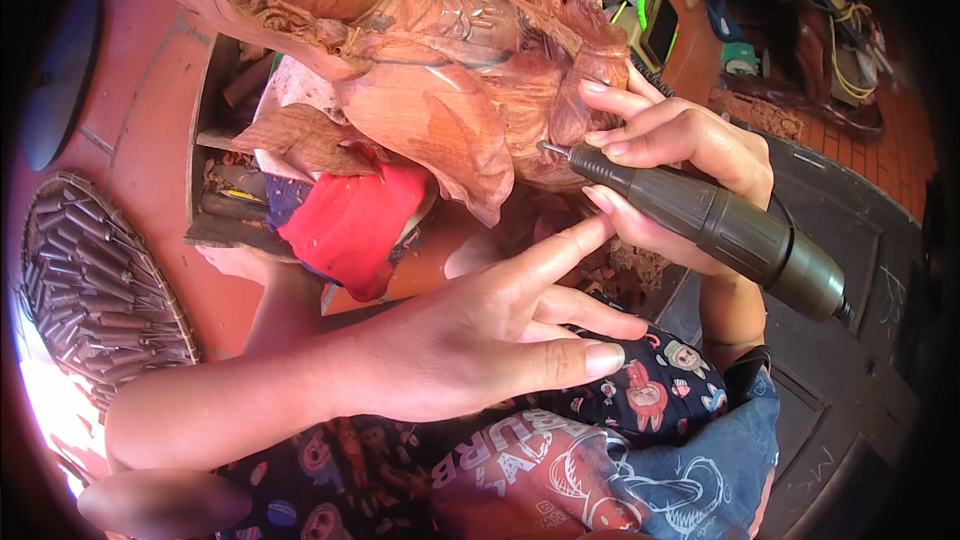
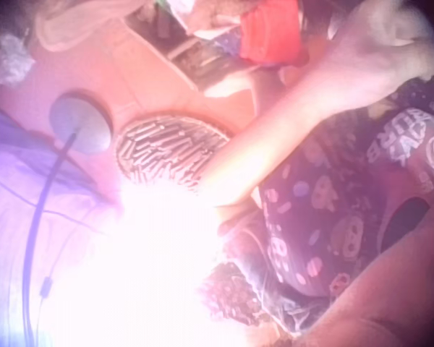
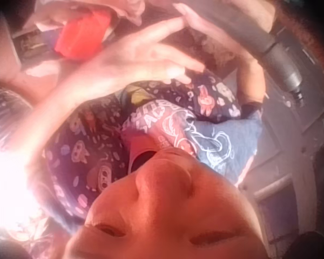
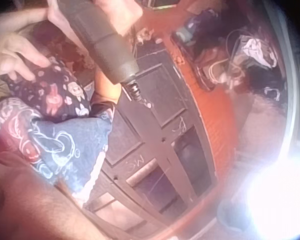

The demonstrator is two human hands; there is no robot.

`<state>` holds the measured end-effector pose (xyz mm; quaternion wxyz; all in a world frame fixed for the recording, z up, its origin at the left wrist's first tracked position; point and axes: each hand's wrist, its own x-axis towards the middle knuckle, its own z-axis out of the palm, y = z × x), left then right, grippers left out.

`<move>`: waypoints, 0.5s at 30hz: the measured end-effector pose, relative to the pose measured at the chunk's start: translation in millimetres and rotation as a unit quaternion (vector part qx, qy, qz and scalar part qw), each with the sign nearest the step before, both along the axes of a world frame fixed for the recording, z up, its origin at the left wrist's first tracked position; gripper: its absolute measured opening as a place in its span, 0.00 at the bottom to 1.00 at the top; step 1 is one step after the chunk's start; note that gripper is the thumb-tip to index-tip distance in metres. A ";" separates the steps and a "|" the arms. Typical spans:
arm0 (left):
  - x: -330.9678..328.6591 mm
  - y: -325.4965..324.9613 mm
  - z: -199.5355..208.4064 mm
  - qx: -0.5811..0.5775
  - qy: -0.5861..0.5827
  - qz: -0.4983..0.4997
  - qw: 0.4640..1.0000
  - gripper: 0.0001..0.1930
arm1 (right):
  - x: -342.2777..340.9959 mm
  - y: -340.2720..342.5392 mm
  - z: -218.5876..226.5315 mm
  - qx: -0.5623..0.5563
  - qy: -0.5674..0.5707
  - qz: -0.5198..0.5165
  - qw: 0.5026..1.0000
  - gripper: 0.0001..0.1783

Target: The person uses a rotary carving tool to refine details on a wooden sculpture of a seated figure. They hold the tool with both hands and work on the torso and arm areas, occasionally pausing to wipe away wood dust with a red cloth.

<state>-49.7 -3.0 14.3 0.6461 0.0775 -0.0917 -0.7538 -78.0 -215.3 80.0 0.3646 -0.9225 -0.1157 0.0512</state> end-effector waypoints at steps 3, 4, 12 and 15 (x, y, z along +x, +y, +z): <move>2.1 1.1 2.3 0.003 0.000 -0.016 1.000 0.45 | 2.4 -1.5 0.7 -0.013 -0.009 0.032 0.999 0.11; 2.3 0.4 2.0 0.000 -0.003 -0.021 1.000 0.45 | 2.6 -2.2 1.1 -0.014 -0.007 0.034 0.999 0.11; 5.4 -3.3 0.6 -0.006 -0.012 -0.024 1.000 0.47 | 10.8 -9.5 3.4 0.003 0.021 0.050 0.999 0.11; 5.5 -2.6 0.4 -0.005 -0.011 -0.018 1.000 0.47 | 12.3 -8.9 4.0 -0.015 0.020 0.063 0.998 0.11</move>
